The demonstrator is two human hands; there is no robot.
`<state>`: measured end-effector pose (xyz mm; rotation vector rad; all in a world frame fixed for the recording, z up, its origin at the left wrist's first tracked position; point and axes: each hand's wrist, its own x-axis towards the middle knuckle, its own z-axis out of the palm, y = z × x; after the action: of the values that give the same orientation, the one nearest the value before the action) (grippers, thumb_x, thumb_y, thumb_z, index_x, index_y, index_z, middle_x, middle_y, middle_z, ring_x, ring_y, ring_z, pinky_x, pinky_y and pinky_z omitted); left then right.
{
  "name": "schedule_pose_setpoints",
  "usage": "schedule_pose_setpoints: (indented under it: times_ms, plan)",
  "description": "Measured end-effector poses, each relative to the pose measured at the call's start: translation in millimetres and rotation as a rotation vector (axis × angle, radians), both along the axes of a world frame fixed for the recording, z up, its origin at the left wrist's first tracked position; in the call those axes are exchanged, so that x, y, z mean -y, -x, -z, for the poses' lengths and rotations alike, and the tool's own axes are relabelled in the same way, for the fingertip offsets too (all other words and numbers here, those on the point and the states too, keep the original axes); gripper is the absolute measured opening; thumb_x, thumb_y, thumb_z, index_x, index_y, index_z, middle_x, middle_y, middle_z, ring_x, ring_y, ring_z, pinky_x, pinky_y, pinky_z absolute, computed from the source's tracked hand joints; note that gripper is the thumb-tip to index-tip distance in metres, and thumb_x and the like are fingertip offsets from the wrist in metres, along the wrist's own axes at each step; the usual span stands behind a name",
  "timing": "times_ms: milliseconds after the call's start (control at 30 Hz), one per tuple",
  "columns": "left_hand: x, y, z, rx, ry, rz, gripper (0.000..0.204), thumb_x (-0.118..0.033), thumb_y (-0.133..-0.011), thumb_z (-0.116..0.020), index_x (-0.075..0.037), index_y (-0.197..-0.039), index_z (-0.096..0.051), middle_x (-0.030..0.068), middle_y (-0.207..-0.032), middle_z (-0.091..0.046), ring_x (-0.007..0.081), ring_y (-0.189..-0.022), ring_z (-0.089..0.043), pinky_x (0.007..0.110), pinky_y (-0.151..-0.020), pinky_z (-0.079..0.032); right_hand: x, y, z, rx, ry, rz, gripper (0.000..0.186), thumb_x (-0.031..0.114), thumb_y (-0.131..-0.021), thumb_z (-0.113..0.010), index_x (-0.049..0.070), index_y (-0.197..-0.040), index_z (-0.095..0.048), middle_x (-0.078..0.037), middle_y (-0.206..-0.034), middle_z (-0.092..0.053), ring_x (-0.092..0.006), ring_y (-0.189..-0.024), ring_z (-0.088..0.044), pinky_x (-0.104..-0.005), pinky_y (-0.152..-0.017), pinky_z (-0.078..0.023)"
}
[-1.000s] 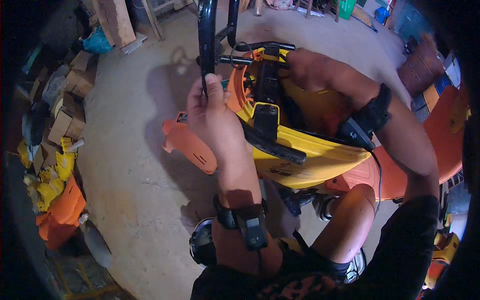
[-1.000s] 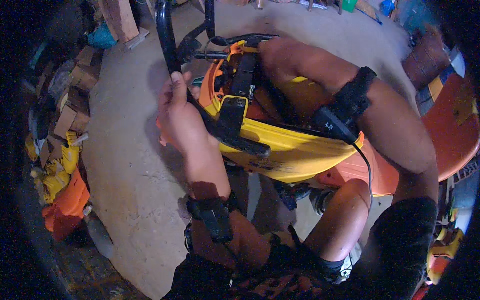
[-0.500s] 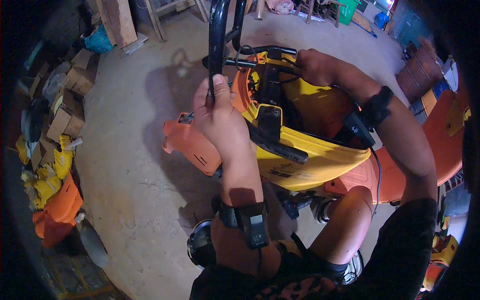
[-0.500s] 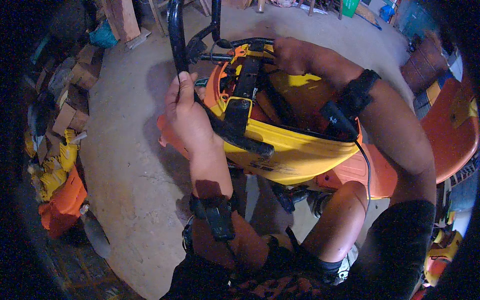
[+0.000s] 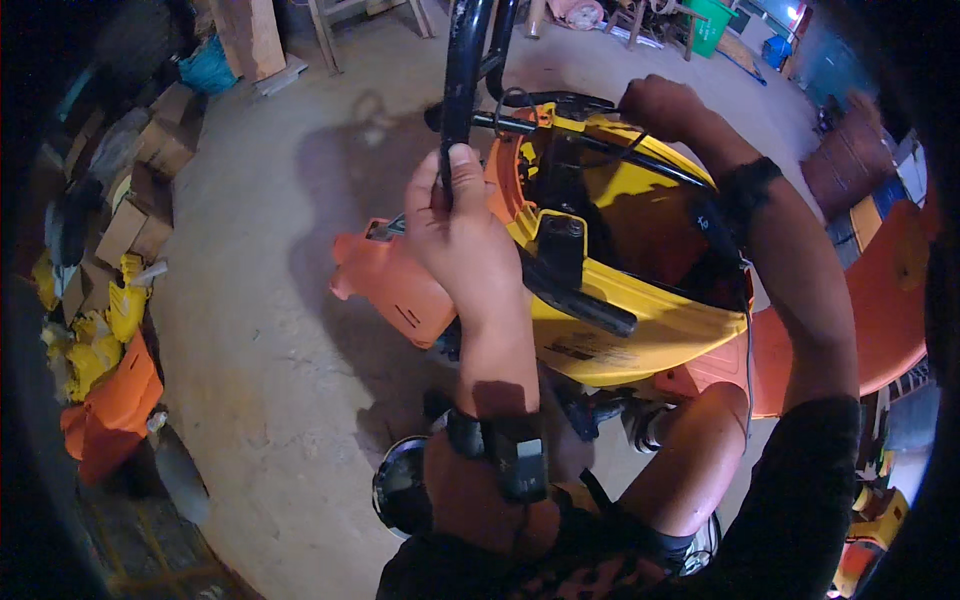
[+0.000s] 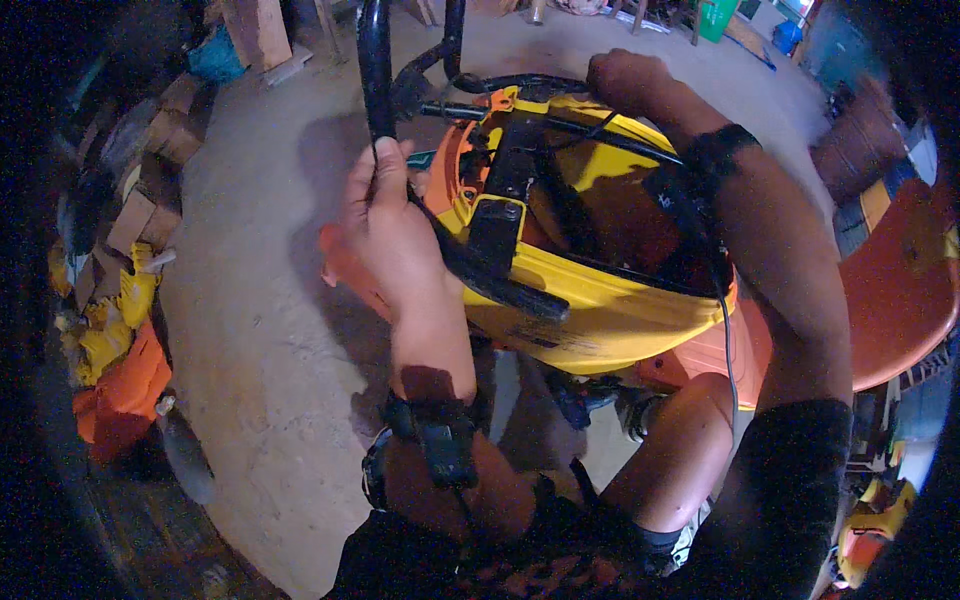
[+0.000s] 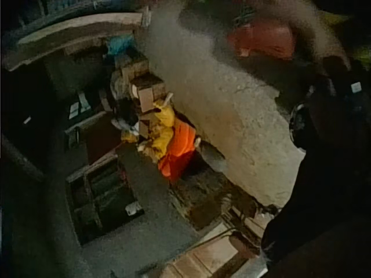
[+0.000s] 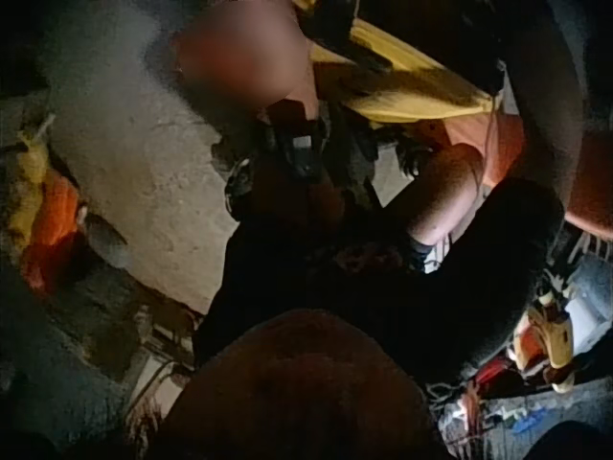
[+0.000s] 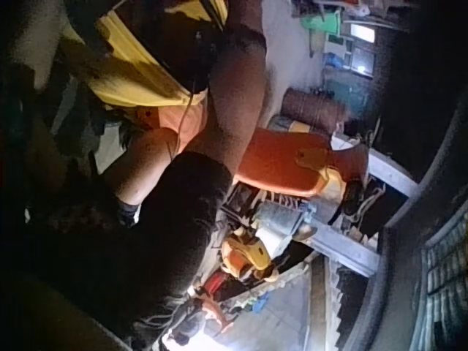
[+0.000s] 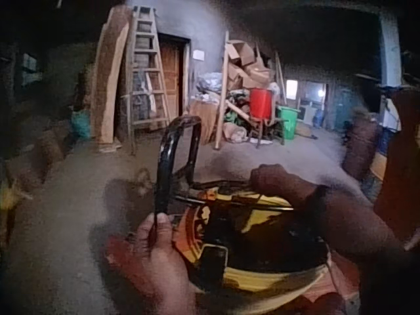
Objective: Working on the mechanical components inside the seat compartment of a yellow motorcycle/scooter.
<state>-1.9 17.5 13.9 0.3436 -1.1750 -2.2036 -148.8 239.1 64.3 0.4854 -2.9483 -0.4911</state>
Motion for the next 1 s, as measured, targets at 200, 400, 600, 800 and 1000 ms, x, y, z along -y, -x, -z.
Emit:
schedule_pose_setpoints:
  times_ms: [200,400,600,800,1000]
  plan:
    - [9.0,-8.6,-10.9,0.023,0.005,-0.028,0.024,-0.016,-0.087,-0.063,0.003,-0.100,-0.057,0.0023,-0.081,-0.060,0.0065,-0.070,-0.052,0.020,-0.063,-0.041,41.3,30.0,1.4,-0.318,-0.175,-0.164,0.008,0.013,-0.076,-0.059,0.013,-0.082,-0.065,-0.006,-0.089,-0.063,-0.0248,-0.088,-0.062,-0.0427,-0.079,-0.048]
    - [-0.1,-1.7,-3.2,-0.019,-0.014,-0.009,0.024,-0.016,-0.087,-0.063,0.003,-0.099,-0.057,0.0019,-0.081,-0.060,0.0061,-0.069,-0.052,0.020,-0.063,-0.040,37.3,47.9,6.7,-0.585,-0.163,-0.481,0.012,0.016,-0.080,-0.053,0.014,-0.086,-0.063,-0.008,-0.087,-0.063,-0.0261,-0.078,-0.062,-0.0425,-0.077,-0.044]
    - [7.1,-2.4,-3.0,-0.048,-0.003,-0.015,0.022,-0.014,-0.088,-0.062,0.004,-0.099,-0.057,0.0020,-0.082,-0.060,0.0057,-0.070,-0.051,0.020,-0.062,-0.040,75.5,-1.9,-6.2,-0.347,-0.003,-0.357,0.014,0.018,-0.079,-0.056,0.012,-0.087,-0.065,-0.012,-0.080,-0.064,-0.0294,-0.076,-0.063,-0.0440,-0.074,-0.048]
    - [2.1,-3.5,-4.7,-0.069,-0.049,-0.008,0.022,-0.013,-0.088,-0.061,0.004,-0.101,-0.056,0.0039,-0.087,-0.060,0.0069,-0.074,-0.053,0.020,-0.067,-0.042,39.2,-58.7,1.5,-0.051,0.005,-0.315,0.019,0.016,-0.078,-0.057,0.005,-0.092,-0.063,-0.017,-0.076,-0.063,-0.0350,-0.069,-0.062,-0.0429,-0.060,-0.050]
    - [0.1,-3.6,-2.7,-0.080,-0.088,0.039,0.024,-0.012,-0.088,-0.061,0.004,-0.104,-0.055,0.0051,-0.091,-0.060,0.0081,-0.080,-0.054,0.022,-0.072,-0.043,31.3,-146.9,-25.2,0.019,0.323,-0.726,0.038,0.004,-0.069,-0.059,-0.002,-0.107,-0.059,-0.016,-0.082,-0.060,-0.0335,-0.071,-0.061,-0.0406,-0.061,-0.049]
